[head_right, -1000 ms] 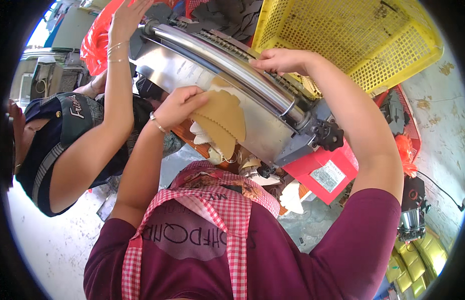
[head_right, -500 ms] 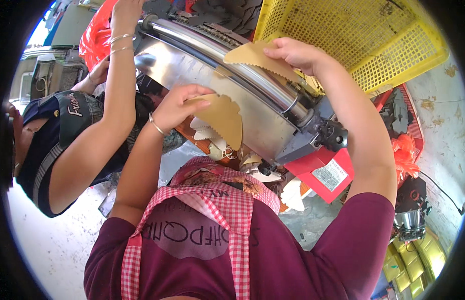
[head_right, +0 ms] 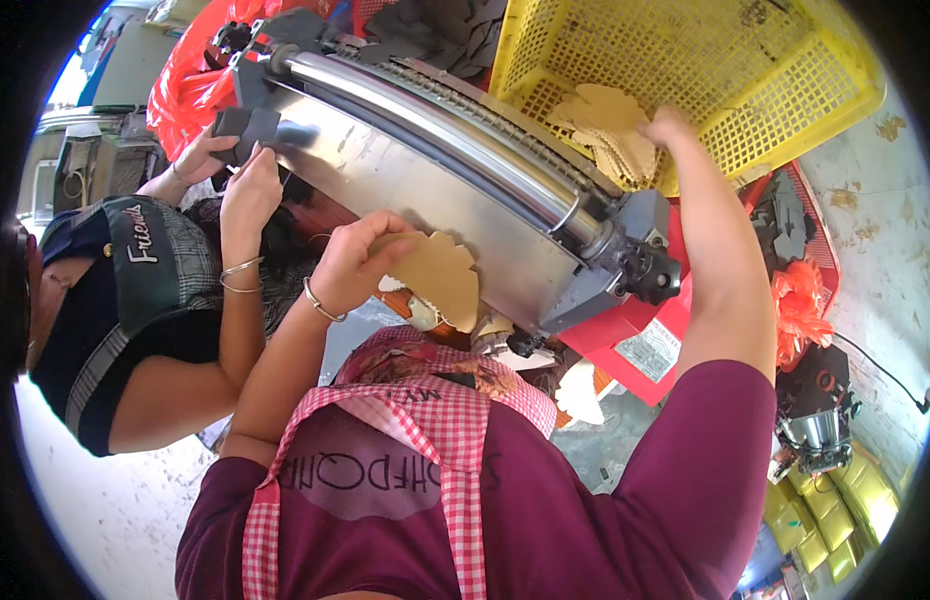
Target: Feeding pre-cut leather shoe components into a roller machine for adhesive application or processing.
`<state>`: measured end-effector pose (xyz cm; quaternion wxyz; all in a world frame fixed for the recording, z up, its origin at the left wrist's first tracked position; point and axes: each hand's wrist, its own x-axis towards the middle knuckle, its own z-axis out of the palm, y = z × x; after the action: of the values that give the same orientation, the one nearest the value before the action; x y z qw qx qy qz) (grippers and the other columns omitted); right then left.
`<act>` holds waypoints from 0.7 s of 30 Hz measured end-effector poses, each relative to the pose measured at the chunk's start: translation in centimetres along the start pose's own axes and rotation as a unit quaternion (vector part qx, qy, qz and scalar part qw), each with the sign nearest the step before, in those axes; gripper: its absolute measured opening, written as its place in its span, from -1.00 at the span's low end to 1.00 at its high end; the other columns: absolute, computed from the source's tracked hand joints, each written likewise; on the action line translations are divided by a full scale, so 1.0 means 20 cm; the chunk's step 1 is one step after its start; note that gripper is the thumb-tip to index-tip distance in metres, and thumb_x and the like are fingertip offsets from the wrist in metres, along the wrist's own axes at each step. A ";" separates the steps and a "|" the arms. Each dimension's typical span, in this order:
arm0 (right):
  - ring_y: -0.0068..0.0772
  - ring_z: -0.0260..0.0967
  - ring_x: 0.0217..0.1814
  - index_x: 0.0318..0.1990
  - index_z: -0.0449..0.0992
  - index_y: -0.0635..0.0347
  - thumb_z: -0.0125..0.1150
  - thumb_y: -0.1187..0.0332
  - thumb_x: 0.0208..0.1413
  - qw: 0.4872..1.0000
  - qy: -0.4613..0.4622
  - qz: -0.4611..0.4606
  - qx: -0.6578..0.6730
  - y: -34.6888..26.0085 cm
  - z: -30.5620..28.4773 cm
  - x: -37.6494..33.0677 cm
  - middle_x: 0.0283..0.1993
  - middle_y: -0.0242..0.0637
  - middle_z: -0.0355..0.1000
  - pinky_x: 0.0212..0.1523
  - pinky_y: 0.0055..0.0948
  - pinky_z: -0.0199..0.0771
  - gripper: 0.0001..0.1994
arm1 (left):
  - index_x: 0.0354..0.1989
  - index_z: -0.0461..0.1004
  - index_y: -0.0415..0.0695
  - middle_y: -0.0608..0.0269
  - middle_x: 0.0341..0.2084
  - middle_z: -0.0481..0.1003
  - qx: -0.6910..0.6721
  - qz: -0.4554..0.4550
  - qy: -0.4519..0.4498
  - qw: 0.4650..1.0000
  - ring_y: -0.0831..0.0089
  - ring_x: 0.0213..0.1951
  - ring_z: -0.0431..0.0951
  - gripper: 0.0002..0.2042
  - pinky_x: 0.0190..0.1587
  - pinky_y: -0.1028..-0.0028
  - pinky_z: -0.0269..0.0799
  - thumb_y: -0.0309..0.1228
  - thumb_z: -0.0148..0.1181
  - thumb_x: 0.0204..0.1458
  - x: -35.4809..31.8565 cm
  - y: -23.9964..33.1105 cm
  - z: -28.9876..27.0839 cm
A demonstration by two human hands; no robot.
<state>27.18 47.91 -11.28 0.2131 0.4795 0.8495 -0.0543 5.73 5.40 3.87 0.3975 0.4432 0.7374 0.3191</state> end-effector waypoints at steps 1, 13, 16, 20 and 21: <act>-0.19 0.36 0.12 0.11 0.35 0.36 0.24 0.07 0.07 0.997 0.014 -0.015 0.077 0.02 -0.05 -0.02 0.12 -0.04 0.38 0.08 -0.28 0.38 -0.42 | -0.27 0.46 -0.26 0.30 -0.47 0.51 -0.024 0.016 0.022 0.999 0.64 -0.41 0.46 -0.87 -0.32 0.58 0.38 -0.43 0.13 0.13 -0.01 0.00 0.01; -0.38 0.31 -0.53 -0.37 0.45 0.36 0.23 0.26 0.08 0.834 -0.060 -0.319 0.446 -0.63 -0.84 -1.37 -0.56 -0.13 0.39 -0.48 -0.38 0.28 -0.73 | -0.59 0.30 -0.22 0.34 -0.76 0.25 -0.046 0.143 0.237 0.960 0.63 -0.67 0.18 -0.68 -0.60 0.56 0.16 -0.33 0.16 0.14 0.02 0.24 0.00; -0.15 0.30 -0.58 -0.45 0.40 0.34 0.22 0.35 0.06 0.840 0.033 -0.313 0.441 -0.64 -0.75 -1.39 -0.60 -0.07 0.35 -0.51 -0.27 0.26 -0.79 | -0.55 0.33 -0.23 0.33 -0.75 0.25 -0.030 0.135 0.220 0.966 0.63 -0.66 0.19 -0.70 -0.59 0.55 0.17 -0.31 0.15 0.15 0.02 0.21 0.02; 0.01 0.33 -0.53 -0.47 0.40 0.29 0.20 0.36 0.07 0.866 0.095 -0.316 0.375 -0.66 -0.75 -1.45 -0.57 -0.02 0.37 -0.50 -0.23 0.29 -0.80 | -0.42 0.45 -0.26 0.35 -0.69 0.31 -0.217 0.125 0.227 0.941 0.65 -0.61 0.22 -0.75 -0.54 0.57 0.19 -0.30 0.12 0.17 -0.01 0.24 0.06; 0.00 0.37 -0.50 -0.46 0.42 0.27 0.19 0.34 0.08 0.870 0.101 -0.314 0.368 -0.66 -0.75 -1.46 -0.55 -0.04 0.41 -0.48 -0.21 0.33 -0.81 | -0.42 0.45 -0.26 0.35 -0.69 0.31 -0.216 0.126 0.228 0.941 0.65 -0.61 0.22 -0.75 -0.54 0.57 0.19 -0.30 0.12 0.17 -0.02 0.23 0.06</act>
<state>24.61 22.31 12.83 -0.0935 0.2340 0.8908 -0.3781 8.60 7.09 7.19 0.2613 0.3510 0.6596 0.6111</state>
